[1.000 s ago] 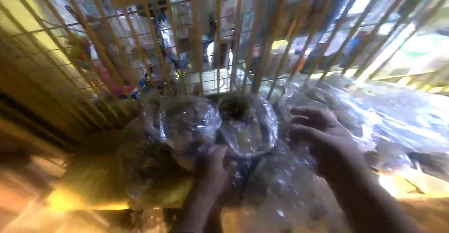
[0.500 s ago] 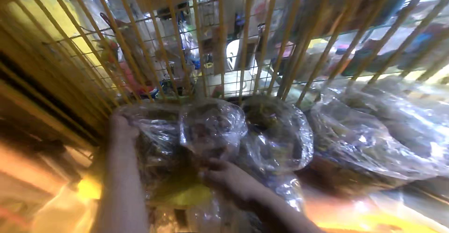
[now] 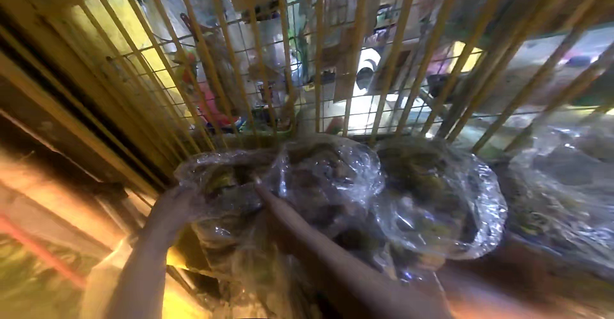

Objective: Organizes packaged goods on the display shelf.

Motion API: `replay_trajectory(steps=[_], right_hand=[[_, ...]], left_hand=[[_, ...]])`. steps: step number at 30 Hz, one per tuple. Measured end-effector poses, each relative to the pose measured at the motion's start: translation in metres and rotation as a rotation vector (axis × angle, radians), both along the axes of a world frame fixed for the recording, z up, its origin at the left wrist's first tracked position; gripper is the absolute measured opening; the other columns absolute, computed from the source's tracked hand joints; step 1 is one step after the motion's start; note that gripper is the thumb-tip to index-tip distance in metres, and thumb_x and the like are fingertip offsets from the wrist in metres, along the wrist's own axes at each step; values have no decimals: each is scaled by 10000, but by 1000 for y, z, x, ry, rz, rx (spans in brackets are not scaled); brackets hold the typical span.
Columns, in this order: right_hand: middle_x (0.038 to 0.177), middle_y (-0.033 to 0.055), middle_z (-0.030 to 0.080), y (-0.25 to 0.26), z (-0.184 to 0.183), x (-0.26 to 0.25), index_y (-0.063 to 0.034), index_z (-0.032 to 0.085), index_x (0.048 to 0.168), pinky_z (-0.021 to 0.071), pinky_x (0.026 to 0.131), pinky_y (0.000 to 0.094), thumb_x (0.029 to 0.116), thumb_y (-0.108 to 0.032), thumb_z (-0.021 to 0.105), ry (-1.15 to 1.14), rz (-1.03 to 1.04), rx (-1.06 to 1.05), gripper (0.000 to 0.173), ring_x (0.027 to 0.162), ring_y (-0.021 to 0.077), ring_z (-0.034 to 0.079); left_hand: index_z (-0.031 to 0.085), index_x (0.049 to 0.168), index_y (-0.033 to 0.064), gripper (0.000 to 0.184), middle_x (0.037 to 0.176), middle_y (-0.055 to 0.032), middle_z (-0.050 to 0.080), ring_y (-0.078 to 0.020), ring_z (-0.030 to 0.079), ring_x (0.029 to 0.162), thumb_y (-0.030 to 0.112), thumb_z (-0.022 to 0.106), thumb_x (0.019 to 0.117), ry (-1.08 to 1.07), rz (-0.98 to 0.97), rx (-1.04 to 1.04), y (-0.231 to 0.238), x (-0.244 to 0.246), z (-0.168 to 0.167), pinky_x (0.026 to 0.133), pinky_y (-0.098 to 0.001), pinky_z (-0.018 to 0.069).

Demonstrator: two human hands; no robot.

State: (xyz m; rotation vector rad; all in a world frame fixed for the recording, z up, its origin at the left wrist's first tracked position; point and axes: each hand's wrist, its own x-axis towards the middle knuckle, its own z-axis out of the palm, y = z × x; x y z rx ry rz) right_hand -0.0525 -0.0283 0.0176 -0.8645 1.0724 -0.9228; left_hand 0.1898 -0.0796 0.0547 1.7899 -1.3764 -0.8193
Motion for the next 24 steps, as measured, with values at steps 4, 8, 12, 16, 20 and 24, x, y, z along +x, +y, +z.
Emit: replay_trajectory(steps=[4, 8, 12, 16, 20, 24], right_hand=[[1219, 213, 646, -30, -10, 16, -54, 575, 1353, 549, 884, 529, 1095, -281, 435, 477, -152, -79, 371, 1077, 336, 650], [1354, 245, 592, -31, 45, 9, 13, 563, 1376, 460, 1049, 519, 1104, -183, 429, 573, -182, -63, 361, 1254, 365, 577], [1164, 172, 612, -29, 39, 10, -24, 558, 1322, 515, 854, 446, 1107, -290, 429, 99, -409, -77, 366, 1009, 257, 603], [1005, 96, 650, -5, 3, 6, -183, 553, 1347, 543, 677, 426, 1015, -638, 452, -3, -308, -135, 572, 820, 212, 630], [1229, 174, 630, 3, 7, -2, -50, 583, 1324, 562, 872, 496, 1084, -142, 458, 494, -119, -384, 286, 1063, 300, 647], [1199, 173, 636, -16, 17, -2, -32, 610, 1294, 528, 887, 464, 1084, -177, 468, 297, -193, -112, 292, 1053, 279, 623]], left_hand=[[621, 1279, 88, 483, 1100, -145, 676, -296, 671, 967, 491, 561, 1018, 402, 174, -23, -12, -2, -19, 809, -557, 569], [611, 1118, 142, 352, 887, -54, 619, -216, 625, 779, 469, 554, 1001, 701, 246, -126, -24, -4, -26, 675, -479, 549], [595, 1113, 147, 350, 844, -33, 584, -195, 595, 727, 478, 530, 1022, 681, 198, -80, -24, -16, -54, 632, -444, 539], [537, 862, 182, 279, 624, 38, 470, -108, 479, 516, 396, 513, 1040, 785, 191, -154, -24, -27, -41, 494, -314, 473], [545, 968, 222, 209, 731, 44, 522, -120, 568, 651, 407, 472, 1032, 876, 140, -265, -9, -35, 11, 629, -380, 541], [590, 1071, 140, 274, 819, -23, 539, -176, 555, 693, 404, 565, 1001, 586, 154, -164, -22, -48, 4, 628, -426, 523]])
